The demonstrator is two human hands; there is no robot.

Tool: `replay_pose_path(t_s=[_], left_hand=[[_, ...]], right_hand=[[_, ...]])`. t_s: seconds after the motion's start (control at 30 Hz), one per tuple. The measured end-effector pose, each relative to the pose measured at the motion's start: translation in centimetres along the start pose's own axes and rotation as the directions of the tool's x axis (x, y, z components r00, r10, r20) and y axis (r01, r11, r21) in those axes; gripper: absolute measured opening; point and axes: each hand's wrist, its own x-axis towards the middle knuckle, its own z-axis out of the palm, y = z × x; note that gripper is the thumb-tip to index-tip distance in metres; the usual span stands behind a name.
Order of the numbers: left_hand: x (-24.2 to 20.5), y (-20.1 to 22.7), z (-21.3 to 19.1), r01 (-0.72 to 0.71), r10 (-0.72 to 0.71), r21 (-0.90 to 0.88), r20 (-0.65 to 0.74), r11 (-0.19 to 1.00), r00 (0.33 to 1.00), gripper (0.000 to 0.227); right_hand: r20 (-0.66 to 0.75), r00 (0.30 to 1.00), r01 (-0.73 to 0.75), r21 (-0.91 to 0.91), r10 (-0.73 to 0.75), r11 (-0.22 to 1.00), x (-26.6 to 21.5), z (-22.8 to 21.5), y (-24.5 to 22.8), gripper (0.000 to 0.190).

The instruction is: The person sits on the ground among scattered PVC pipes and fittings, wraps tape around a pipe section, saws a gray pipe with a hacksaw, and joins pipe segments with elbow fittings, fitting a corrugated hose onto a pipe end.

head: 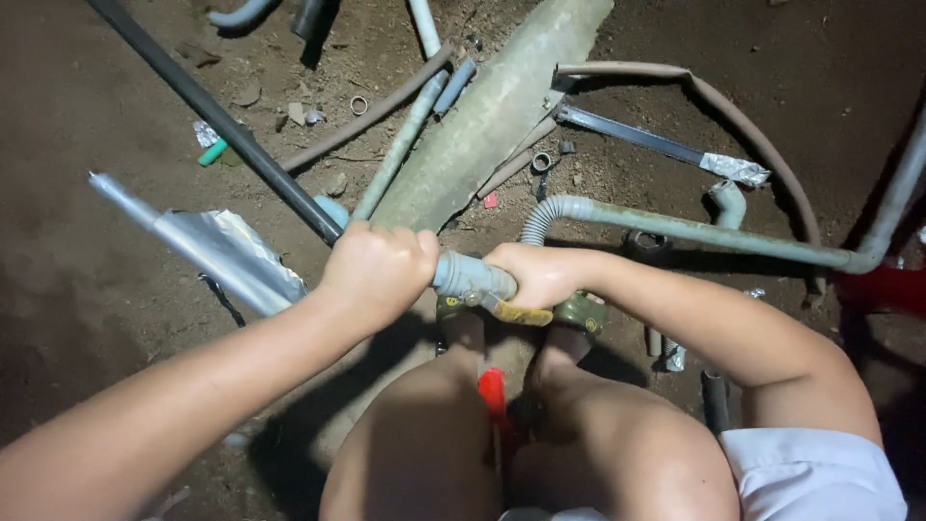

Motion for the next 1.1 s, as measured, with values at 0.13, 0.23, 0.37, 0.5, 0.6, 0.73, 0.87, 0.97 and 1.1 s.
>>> replay_pose_path(t_s=[0.13,0.23,0.37,0.5,0.6,0.73,0.87,0.97,1.1], left_hand=[[0.9,-0.8,1.6,0.059,-0.060,0.047,0.028,0.997,0.998,0.012],[1.6,-2.9,2.4,0.117,-0.085,-0.101,0.278,0.988,0.957,0.023],[1.8,-3.9,2.5,0.181,-0.112,-0.136,0.406,0.974,0.907,0.023],[1.5,-3.6,3.1,0.140,-0.095,-0.138,0.290,0.981,0.952,0.015],[1.4,-3.2,3.3,0.033,-0.031,-0.013,0.118,0.999,0.992,0.014],[0.6,-3.2,2.4,-0.005,0.010,-0.046,0.108,0.999,0.994,0.017],[0.6,-2.6,3.1,-0.023,0.023,0.013,0.005,1.000,1.000,0.013],[1.4,-2.6,3.3,-0.040,0.043,0.049,-0.048,0.998,0.998,0.010],[1.7,-2.2,3.9,-0.079,0.081,0.018,-0.136,0.997,0.987,0.013]], right_hand=[[-0.260,0.965,-0.027,-0.013,0.022,1.000,0.8,1.1,0.1,0.056],[-0.533,0.842,-0.032,-0.199,-0.081,0.980,1.9,0.1,1.0,0.063],[-0.611,0.704,0.077,-0.441,-0.362,0.894,2.9,1.7,4.4,0.061],[-0.653,0.717,-0.058,-0.402,-0.242,0.914,4.8,2.2,7.7,0.057],[-0.584,0.802,-0.126,-0.375,-0.128,0.918,4.5,2.1,5.5,0.051],[-0.512,0.857,-0.146,-0.345,-0.055,0.927,2.6,1.1,0.3,0.044],[-0.433,0.900,-0.146,-0.184,0.053,0.972,1.1,0.6,-1.6,0.047],[-0.359,0.925,-0.165,-0.073,0.129,0.984,1.9,0.6,1.2,0.050],[-0.241,0.965,-0.106,0.000,0.103,0.994,1.9,0.4,2.8,0.038]])
